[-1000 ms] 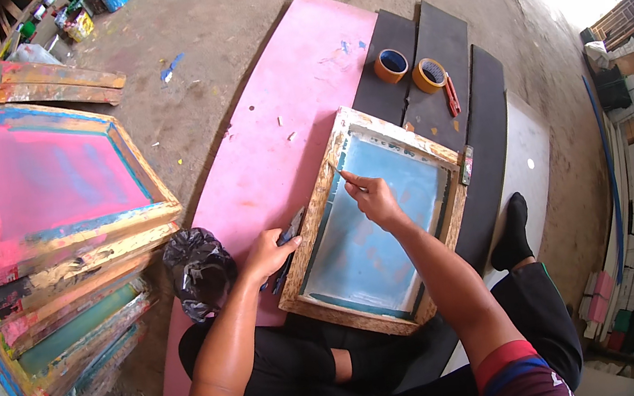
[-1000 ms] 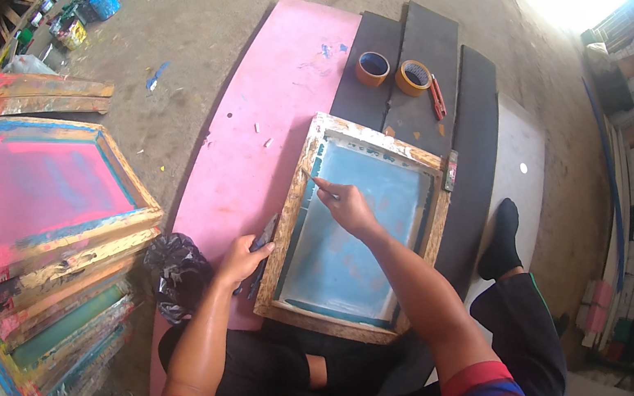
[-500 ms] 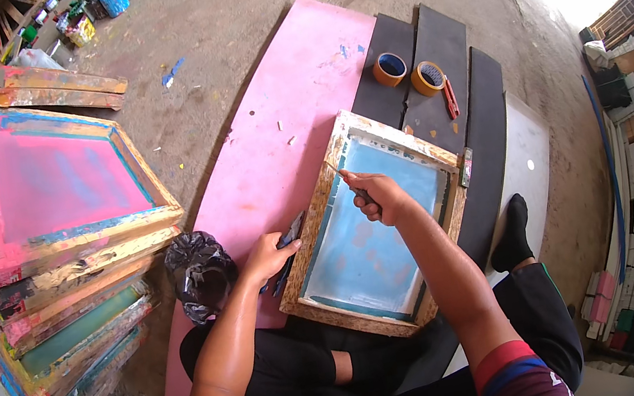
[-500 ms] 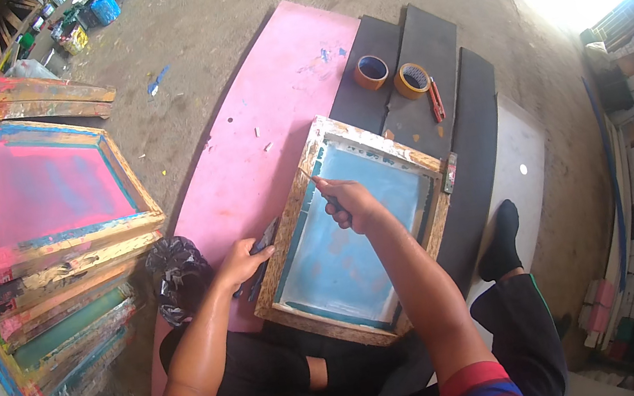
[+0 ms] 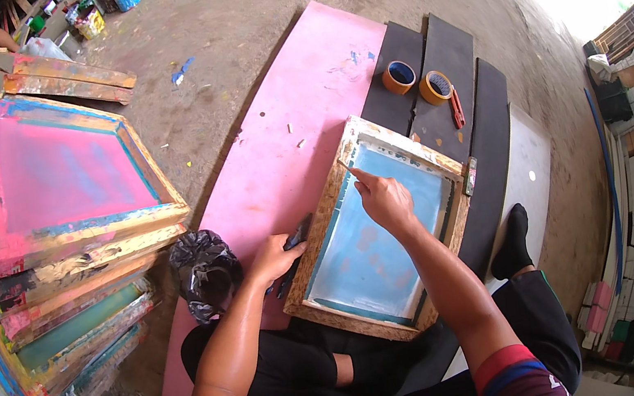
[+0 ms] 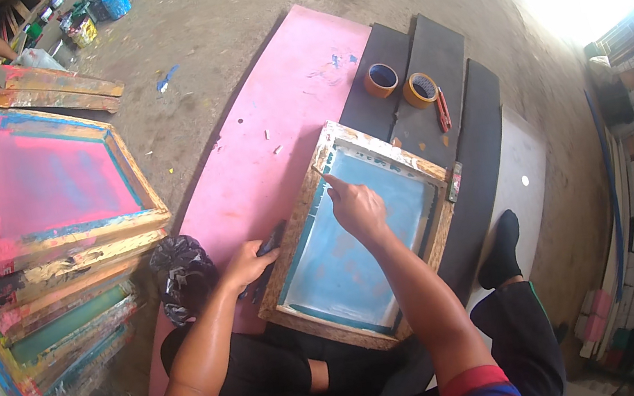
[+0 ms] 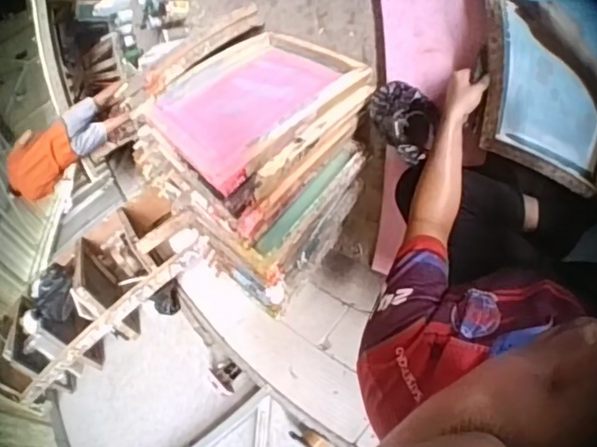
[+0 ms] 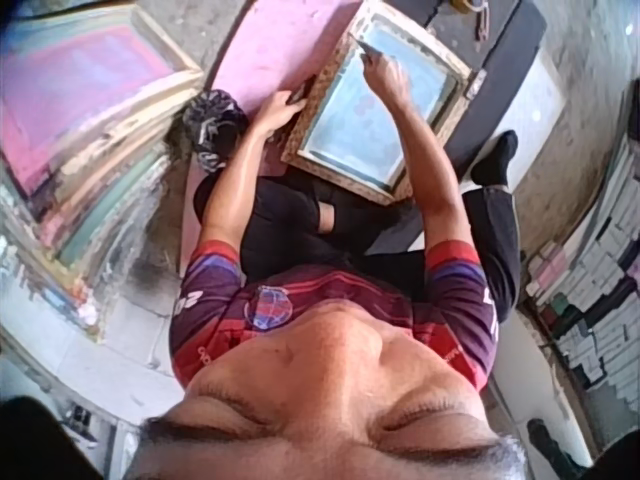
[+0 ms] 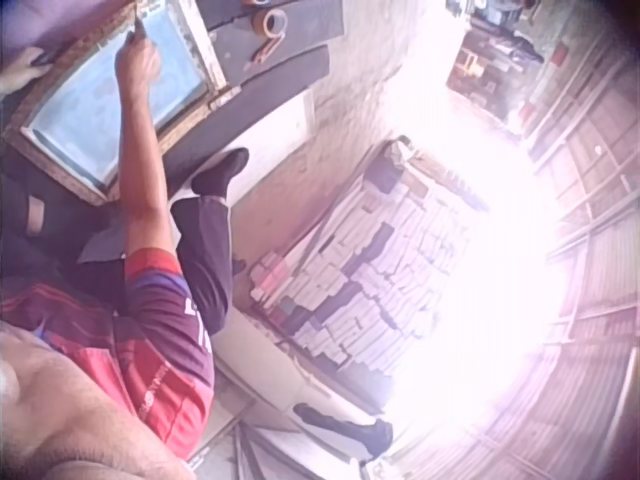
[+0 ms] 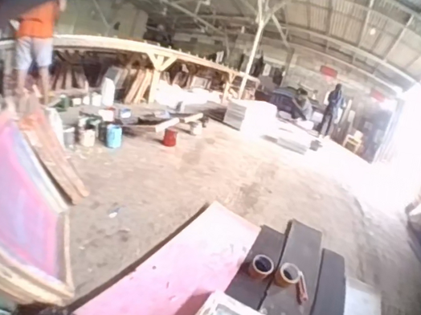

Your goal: The person sits on the floor and paints the inner surface of a wooden frame with a small brush. They repeatedly dip the brush into a small container and apply paint to the frame's interior, working methodically along the edges.

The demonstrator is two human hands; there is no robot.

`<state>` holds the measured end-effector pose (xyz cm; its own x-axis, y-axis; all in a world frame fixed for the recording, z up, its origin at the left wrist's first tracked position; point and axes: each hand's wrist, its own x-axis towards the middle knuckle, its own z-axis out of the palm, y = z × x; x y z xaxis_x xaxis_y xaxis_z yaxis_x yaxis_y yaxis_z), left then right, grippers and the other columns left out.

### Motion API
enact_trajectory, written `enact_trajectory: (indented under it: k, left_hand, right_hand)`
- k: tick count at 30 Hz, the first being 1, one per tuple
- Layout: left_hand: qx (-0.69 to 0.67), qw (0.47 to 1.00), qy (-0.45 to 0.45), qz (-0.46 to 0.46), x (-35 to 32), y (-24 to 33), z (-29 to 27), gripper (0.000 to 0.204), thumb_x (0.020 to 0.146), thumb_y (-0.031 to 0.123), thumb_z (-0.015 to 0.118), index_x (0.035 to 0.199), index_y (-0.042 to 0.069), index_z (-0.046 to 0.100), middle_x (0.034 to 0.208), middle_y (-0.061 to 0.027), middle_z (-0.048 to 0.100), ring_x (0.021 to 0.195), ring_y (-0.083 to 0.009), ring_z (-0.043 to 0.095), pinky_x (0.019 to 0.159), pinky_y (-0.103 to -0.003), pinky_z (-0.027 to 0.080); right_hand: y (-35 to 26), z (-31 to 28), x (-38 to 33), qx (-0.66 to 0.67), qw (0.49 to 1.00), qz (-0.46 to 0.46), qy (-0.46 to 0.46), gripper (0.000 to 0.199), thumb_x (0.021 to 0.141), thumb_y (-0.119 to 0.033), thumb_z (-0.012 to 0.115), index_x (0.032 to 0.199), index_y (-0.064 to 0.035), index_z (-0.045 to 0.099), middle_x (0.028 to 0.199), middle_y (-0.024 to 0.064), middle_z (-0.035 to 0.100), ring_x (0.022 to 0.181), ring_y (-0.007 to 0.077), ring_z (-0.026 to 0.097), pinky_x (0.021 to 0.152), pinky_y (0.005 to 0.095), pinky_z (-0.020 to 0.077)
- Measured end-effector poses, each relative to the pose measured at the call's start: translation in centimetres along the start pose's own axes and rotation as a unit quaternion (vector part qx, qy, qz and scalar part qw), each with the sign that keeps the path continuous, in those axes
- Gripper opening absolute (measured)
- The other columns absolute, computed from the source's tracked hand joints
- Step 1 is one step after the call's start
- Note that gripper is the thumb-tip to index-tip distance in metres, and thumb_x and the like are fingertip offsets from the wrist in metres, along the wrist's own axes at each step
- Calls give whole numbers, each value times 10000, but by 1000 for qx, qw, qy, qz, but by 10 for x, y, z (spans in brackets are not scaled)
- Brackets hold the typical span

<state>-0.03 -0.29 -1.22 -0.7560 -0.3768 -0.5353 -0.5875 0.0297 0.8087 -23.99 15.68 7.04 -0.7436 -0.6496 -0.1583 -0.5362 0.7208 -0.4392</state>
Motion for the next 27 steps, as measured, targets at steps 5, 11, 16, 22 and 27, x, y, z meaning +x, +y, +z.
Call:
enact_trajectory:
  k: [5, 11, 16, 22, 27]
  left_hand:
    - [-26, 1000, 3, 7, -2, 3, 1, 359, 994, 318, 791, 1005, -39, 753, 802, -100, 729, 779, -147, 650, 737, -385, 516]
    - [4, 1000, 11, 11, -6, 13, 0, 381, 983, 330, 801, 981, -48, 751, 781, -124, 715, 760, -162, 650, 726, -394, 514]
    - [7, 1000, 12, 14, 4, -6, 5, 383, 977, 325, 807, 955, -52, 741, 764, -125, 703, 741, -164, 638, 704, -410, 504]
    - [-8, 1000, -1, 7, -2, 6, 1, 353, 999, 302, 796, 1017, -48, 754, 836, -68, 735, 792, -128, 640, 728, -382, 516]
    - [-11, 1000, 11, 25, -2, -1, -1, 406, 981, 351, 812, 1032, -49, 757, 837, -134, 759, 796, -158, 676, 743, -404, 529]
  right_hand:
    - [-1, 1, -3, -9, 1000, 7, 9, 345, 1065, -296, 648, 1396, -278, 743, 982, 189, 797, 955, 413, 762, 852, 513, 600]
    - [-7, -2, -1, -53, 998, 4, -19, 344, 1066, -287, 644, 1394, -262, 744, 946, 215, 785, 929, 421, 761, 811, 524, 603]
    - [-1, 7, 2, 6, 1000, 5, -11, 343, 1065, -284, 648, 1394, -252, 743, 945, 223, 781, 888, 448, 753, 815, 540, 600]
    - [-12, 2, 14, -15, 999, -18, -49, 383, 1061, -270, 633, 1437, -255, 705, 1002, 251, 776, 968, 455, 752, 862, 555, 596]
    - [-4, 2, 15, 8, 1000, 18, -23, 361, 1063, -320, 652, 1413, -285, 731, 1119, 180, 792, 1060, 405, 745, 937, 501, 586]
